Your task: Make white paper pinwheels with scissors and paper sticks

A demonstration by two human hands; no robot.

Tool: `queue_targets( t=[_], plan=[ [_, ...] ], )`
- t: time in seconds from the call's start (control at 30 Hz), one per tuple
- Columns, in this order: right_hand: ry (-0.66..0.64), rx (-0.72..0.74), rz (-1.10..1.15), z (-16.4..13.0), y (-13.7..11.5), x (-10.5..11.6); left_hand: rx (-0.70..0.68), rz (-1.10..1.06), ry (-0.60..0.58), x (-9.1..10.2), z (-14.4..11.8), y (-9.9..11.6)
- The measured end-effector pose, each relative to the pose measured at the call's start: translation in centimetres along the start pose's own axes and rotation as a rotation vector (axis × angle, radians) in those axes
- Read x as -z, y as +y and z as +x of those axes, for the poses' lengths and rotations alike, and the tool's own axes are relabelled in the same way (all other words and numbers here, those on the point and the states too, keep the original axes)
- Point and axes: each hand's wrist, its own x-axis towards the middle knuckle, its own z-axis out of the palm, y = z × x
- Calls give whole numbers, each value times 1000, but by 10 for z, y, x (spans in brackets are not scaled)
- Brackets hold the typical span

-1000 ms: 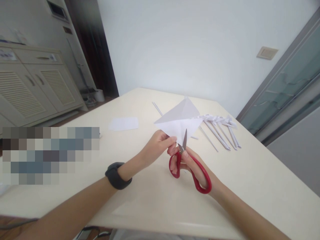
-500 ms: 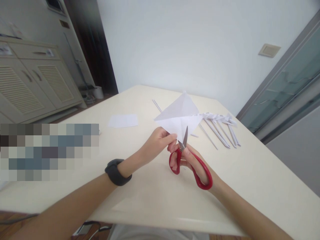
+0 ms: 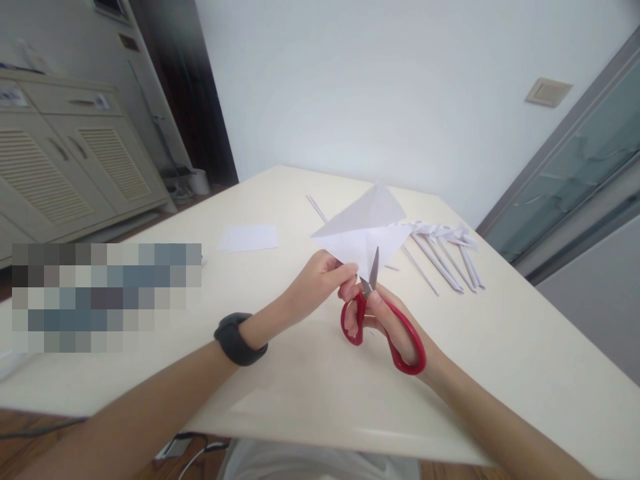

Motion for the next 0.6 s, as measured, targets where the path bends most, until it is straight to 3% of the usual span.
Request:
queue_targets(
  t=[0.6],
  plan=[
    [49, 5, -7, -1, 3, 0, -1, -12, 8, 0, -1, -2]
  ],
)
